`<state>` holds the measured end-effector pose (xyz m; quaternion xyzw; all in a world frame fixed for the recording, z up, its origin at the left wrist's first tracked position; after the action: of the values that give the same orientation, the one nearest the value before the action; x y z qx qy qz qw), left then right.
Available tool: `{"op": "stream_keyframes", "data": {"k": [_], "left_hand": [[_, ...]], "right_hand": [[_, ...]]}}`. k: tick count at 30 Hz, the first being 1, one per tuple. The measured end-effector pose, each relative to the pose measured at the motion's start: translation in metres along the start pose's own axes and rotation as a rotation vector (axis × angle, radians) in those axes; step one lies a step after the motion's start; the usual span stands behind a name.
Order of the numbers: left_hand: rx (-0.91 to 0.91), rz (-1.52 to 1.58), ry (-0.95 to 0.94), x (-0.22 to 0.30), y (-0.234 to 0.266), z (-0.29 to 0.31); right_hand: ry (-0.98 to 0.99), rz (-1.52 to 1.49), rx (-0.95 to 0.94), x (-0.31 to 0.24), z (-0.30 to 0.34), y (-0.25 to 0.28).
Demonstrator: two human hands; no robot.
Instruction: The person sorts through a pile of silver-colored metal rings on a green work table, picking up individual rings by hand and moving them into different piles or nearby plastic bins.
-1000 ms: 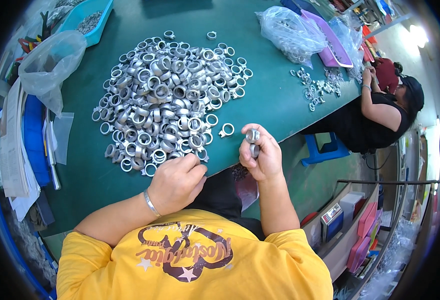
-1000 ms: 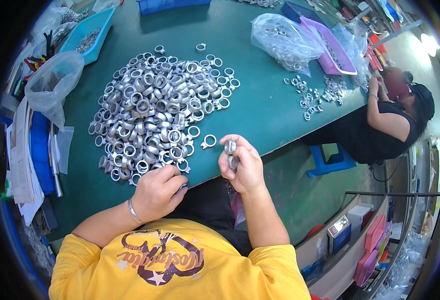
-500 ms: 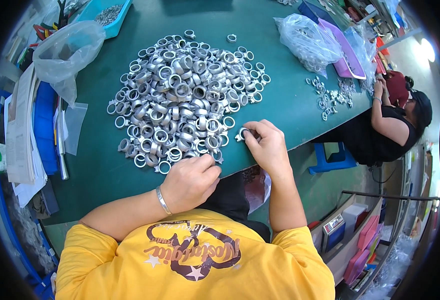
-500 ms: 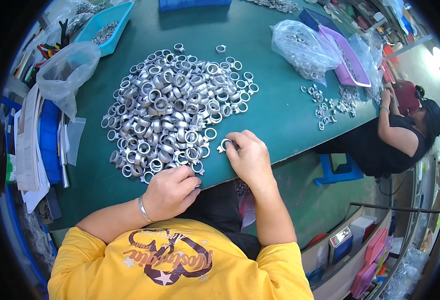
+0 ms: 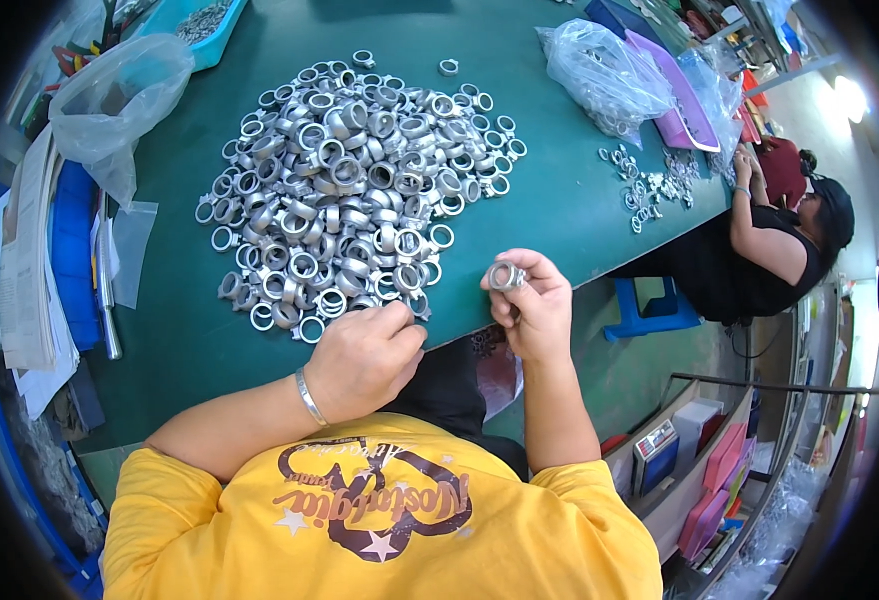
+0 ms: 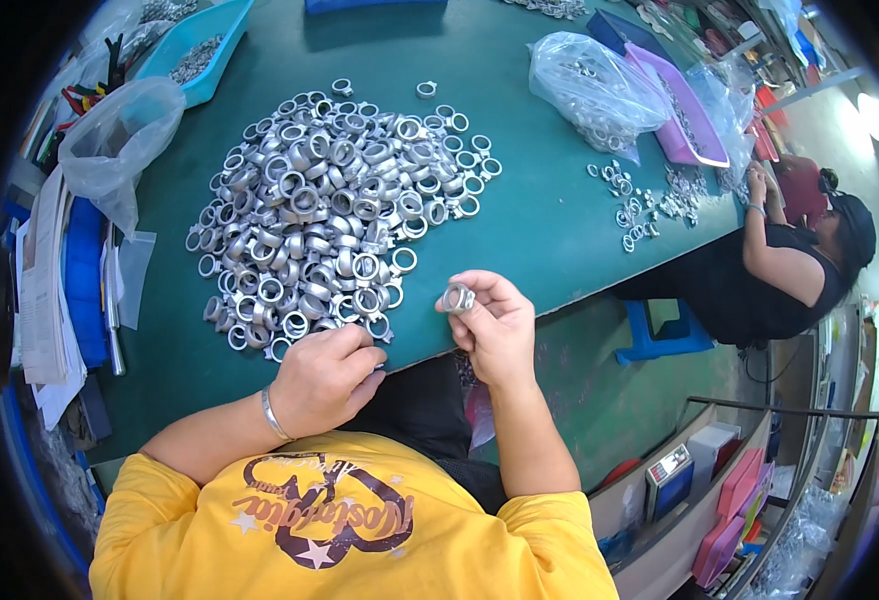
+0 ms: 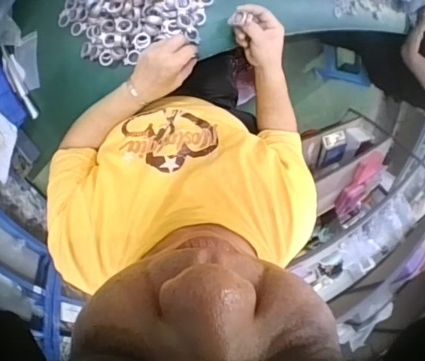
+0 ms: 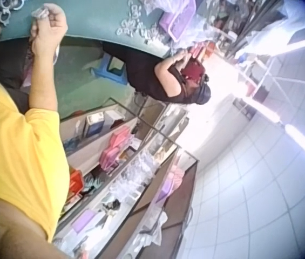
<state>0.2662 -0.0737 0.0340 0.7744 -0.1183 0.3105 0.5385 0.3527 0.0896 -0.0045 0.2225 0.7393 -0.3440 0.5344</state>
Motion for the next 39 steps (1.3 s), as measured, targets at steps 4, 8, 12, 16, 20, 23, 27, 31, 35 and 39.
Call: {"op": "stream_keyframes", "data": {"k": [4, 8, 12, 16, 20, 23, 27, 31, 35, 39], "left_hand": [[0.0, -0.002, 0.009, 0.001, 0.002, -0.001], [0.028, 0.014, 0.011, 0.001, 0.003, -0.001], [0.028, 0.02, 0.006, 0.0, 0.002, -0.001], [0.03, -0.003, 0.005, 0.002, 0.001, -0.001], [0.04, 0.001, 0.003, 0.001, 0.001, -0.001], [0.039, 0.006, 0.012, -0.001, -0.001, 0.0], [0.029, 0.001, 0.015, 0.001, 0.002, 0.0], [0.027, 0.007, -0.009, 0.0, 0.0, 0.002], [0.042, 0.012, -0.01, -0.003, 0.0, 0.003], [0.047, 0.006, -0.01, -0.002, 0.001, 0.002]], "right_hand": [[-0.326, -0.352, 0.013, 0.018, 0.008, -0.005], [-0.372, -0.393, -0.021, 0.014, 0.016, -0.002], [-0.333, -0.141, -0.015, -0.001, 0.027, 0.019], [-0.267, -0.02, -0.011, -0.006, 0.034, 0.037], [-0.255, 0.13, -0.035, -0.009, 0.039, 0.043], [-0.27, 0.358, -0.12, 0.012, 0.048, 0.061], [-0.455, 1.224, -0.389, 0.038, 0.07, 0.1], [-0.363, 1.286, -0.393, 0.015, 0.057, 0.089], [0.366, 0.857, -0.429, -0.051, 0.009, -0.023], [0.571, 1.06, -0.476, -0.022, -0.023, -0.068]]}}
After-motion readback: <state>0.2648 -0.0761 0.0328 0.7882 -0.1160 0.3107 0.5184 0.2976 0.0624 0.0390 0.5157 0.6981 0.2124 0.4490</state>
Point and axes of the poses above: each hand's wrist, its own z-axis away from the middle knuckle, its own y-axis out of the back of the hand, x = y × z, the point moved 8 cm from there along -z, towards the middle knuckle, and after that the axes turned 13 degrees about y, right-handed, at the moved point
